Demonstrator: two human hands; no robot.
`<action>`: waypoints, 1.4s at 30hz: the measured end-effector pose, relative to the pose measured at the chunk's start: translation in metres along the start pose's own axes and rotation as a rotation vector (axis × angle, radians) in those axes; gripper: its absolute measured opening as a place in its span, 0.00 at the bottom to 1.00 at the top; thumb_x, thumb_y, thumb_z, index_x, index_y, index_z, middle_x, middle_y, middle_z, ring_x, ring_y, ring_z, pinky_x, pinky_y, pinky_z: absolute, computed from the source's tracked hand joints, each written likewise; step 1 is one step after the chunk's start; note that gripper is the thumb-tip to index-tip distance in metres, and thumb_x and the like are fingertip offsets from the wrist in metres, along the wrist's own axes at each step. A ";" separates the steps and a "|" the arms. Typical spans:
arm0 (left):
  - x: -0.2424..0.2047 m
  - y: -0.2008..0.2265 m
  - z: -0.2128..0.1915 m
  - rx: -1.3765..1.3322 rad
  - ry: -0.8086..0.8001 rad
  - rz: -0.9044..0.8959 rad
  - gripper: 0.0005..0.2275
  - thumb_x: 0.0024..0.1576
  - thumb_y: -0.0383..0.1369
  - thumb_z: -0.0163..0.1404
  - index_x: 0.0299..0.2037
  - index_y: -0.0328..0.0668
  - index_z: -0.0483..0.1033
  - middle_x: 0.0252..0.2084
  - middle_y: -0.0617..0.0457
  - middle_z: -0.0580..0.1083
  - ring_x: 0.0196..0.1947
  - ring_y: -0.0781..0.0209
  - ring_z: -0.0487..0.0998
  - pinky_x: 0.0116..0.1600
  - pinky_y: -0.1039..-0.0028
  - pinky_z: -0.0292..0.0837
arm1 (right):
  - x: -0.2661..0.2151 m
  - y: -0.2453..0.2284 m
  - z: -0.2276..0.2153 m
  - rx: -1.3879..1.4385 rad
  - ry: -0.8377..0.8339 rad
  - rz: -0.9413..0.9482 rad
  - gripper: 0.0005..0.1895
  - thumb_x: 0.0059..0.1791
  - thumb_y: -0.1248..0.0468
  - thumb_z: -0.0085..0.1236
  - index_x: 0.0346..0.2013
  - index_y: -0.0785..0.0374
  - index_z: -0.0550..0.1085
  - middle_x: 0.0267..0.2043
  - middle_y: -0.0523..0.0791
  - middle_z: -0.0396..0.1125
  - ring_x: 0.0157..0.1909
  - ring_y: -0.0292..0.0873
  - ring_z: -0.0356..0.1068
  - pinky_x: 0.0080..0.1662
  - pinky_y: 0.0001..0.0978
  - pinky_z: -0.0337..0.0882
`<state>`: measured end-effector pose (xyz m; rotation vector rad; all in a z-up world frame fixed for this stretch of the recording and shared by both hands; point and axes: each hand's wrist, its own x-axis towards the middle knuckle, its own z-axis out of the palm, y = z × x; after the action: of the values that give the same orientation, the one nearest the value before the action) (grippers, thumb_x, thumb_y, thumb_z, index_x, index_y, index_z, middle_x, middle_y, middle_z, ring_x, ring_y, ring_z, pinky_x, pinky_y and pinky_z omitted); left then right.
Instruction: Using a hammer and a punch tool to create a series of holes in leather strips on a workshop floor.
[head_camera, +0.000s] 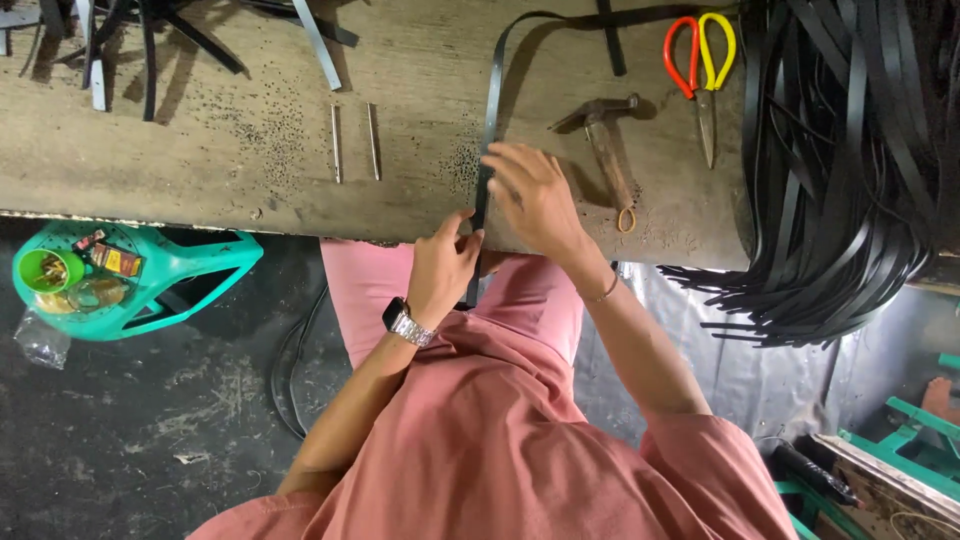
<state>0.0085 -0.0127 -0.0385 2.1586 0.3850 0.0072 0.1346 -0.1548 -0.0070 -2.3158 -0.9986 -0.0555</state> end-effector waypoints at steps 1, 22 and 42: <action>0.000 0.002 0.001 0.001 -0.004 -0.001 0.11 0.61 0.36 0.52 0.53 0.51 0.76 0.23 0.51 0.79 0.26 0.46 0.83 0.31 0.58 0.79 | -0.005 -0.002 -0.002 0.001 -0.001 0.004 0.14 0.57 0.63 0.51 0.56 0.61 0.77 0.57 0.49 0.70 0.60 0.52 0.70 0.57 0.44 0.70; 0.069 -0.035 -0.090 0.429 0.407 0.135 0.07 0.63 0.32 0.54 0.49 0.42 0.75 0.37 0.44 0.73 0.37 0.45 0.80 0.39 0.60 0.79 | -0.015 -0.001 -0.003 -0.151 -0.023 -0.164 0.38 0.48 0.39 0.60 0.64 0.59 0.70 0.69 0.47 0.62 0.71 0.48 0.59 0.59 0.39 0.59; 0.110 -0.036 -0.077 0.821 0.015 0.041 0.09 0.52 0.33 0.56 0.40 0.40 0.73 0.34 0.42 0.77 0.32 0.37 0.84 0.32 0.53 0.81 | -0.017 0.001 -0.003 -0.108 -0.048 -0.113 0.48 0.43 0.27 0.59 0.64 0.59 0.70 0.71 0.49 0.59 0.72 0.50 0.56 0.58 0.40 0.60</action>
<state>0.0922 0.0987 -0.0379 2.9767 0.3920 -0.1327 0.1242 -0.1679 -0.0092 -2.3654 -1.1765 -0.1015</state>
